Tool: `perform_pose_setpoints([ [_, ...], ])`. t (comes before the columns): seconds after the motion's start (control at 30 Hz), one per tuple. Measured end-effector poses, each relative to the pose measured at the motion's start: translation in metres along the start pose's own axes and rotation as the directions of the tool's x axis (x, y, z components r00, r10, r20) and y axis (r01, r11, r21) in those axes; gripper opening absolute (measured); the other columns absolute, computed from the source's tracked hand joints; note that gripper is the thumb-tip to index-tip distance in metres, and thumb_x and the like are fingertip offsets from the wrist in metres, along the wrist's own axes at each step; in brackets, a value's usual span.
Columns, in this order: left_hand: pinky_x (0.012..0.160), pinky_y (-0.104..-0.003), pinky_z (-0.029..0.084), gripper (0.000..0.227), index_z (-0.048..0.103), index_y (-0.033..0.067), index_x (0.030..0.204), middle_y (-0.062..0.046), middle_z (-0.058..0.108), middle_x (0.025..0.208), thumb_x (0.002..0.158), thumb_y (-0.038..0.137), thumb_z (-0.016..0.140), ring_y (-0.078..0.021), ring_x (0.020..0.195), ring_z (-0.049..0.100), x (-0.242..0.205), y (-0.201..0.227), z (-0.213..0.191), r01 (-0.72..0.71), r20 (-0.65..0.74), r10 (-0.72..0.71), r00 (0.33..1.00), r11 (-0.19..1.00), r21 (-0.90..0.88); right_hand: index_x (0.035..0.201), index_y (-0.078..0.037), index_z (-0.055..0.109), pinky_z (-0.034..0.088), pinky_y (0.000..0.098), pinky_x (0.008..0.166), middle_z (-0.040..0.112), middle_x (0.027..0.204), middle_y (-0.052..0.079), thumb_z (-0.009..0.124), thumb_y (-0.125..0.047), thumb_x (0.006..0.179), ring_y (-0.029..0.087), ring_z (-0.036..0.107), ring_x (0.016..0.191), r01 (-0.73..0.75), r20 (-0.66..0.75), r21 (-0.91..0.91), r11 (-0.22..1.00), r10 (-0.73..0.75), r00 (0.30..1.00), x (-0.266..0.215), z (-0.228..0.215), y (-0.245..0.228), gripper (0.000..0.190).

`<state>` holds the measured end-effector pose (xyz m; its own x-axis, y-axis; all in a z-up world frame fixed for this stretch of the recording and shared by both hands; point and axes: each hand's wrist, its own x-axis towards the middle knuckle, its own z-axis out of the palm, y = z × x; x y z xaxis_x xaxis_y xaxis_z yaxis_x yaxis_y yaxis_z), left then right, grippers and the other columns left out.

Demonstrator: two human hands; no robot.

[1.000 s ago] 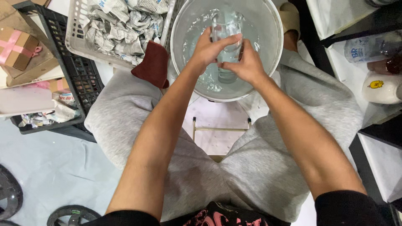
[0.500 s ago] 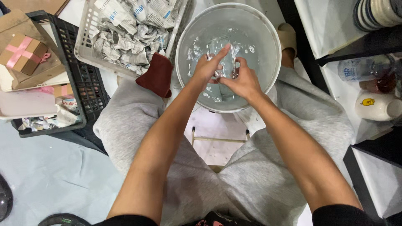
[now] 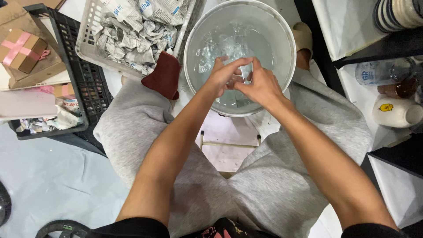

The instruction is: The person washes several glass cups and a rectangular glass container by hand in a white bucket filled with water. They scrub the items, rinse them, and place them on a nearby shelf.

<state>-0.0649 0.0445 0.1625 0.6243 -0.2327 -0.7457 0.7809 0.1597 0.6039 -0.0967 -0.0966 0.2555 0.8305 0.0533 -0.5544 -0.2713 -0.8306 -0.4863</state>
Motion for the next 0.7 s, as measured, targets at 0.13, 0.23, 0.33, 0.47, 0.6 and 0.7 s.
perform_pose_setpoints([
  [0.13,0.065,-0.044,0.064,0.118,0.030,-0.0031,0.151,-0.024,0.057,0.121,0.062,0.051,0.086,-0.0333,0.091,0.075,0.003,-0.005,-0.008,0.027,0.107,-0.011,0.994,0.990,-0.141,0.151,-0.003,0.038,0.056,0.0462,0.088,0.065,0.120,0.026,0.085,-0.046,0.075,0.038,0.069,0.106,0.139,0.025,-0.033,0.990,-0.138,0.990,-0.017,-0.012,-0.011,0.099],
  [0.23,0.077,-0.043,0.066,0.117,0.030,0.0003,0.154,-0.022,0.052,0.118,0.065,0.055,0.084,-0.0318,0.092,0.071,0.007,-0.011,-0.009,0.113,0.191,-0.047,0.980,0.931,-0.348,0.151,-0.002,0.038,0.049,0.0476,0.099,0.051,0.140,0.031,0.091,-0.048,0.071,0.042,0.057,0.126,0.334,0.015,-0.071,0.940,-0.333,0.943,-0.035,-0.025,-0.012,0.106],
  [0.33,0.095,-0.050,0.061,0.112,0.011,-0.0052,0.144,-0.033,0.056,0.131,0.075,0.048,0.082,-0.0368,0.105,0.069,0.005,-0.016,0.000,0.185,0.160,-0.114,0.980,0.814,-0.551,0.147,-0.005,0.043,0.044,0.0478,0.105,0.044,0.152,0.028,0.094,-0.043,0.066,0.042,0.047,0.137,0.518,-0.030,-0.082,0.852,-0.521,0.853,-0.056,-0.040,-0.007,0.103],
  [0.47,0.098,-0.055,0.059,0.098,0.028,-0.0075,0.138,-0.029,0.058,0.132,0.080,0.055,0.075,-0.0390,0.113,0.068,-0.008,-0.006,0.007,0.272,0.307,-0.093,0.947,0.741,-0.614,0.148,-0.010,0.045,0.047,0.0463,0.110,0.054,0.150,0.013,0.094,-0.036,0.065,0.035,0.053,0.138,0.566,-0.124,0.050,0.823,-0.557,0.821,-0.053,-0.051,-0.008,0.100],
  [0.6,0.093,-0.053,0.060,0.092,0.048,-0.0036,0.137,-0.023,0.061,0.127,0.079,0.066,0.068,-0.0375,0.110,0.069,-0.030,-0.008,0.011,0.333,0.409,-0.101,0.907,0.767,-0.549,0.141,-0.010,0.051,0.054,0.0421,0.106,0.062,0.141,0.010,0.098,-0.035,0.063,0.031,0.065,0.126,0.662,-0.222,0.025,0.749,-0.641,0.734,-0.041,-0.043,-0.003,0.094],
  [0.7,0.094,-0.051,0.059,0.087,0.052,0.0021,0.135,-0.018,0.062,0.129,0.079,0.066,0.067,-0.0334,0.113,0.068,-0.026,0.007,0.019,0.321,0.387,-0.109,0.916,0.777,-0.542,0.133,-0.011,0.058,0.055,0.0424,0.109,0.067,0.136,0.010,0.099,-0.027,0.067,0.031,0.067,0.127,0.827,-0.373,-0.071,0.558,-0.784,0.497,-0.028,-0.049,-0.002,0.080],
])
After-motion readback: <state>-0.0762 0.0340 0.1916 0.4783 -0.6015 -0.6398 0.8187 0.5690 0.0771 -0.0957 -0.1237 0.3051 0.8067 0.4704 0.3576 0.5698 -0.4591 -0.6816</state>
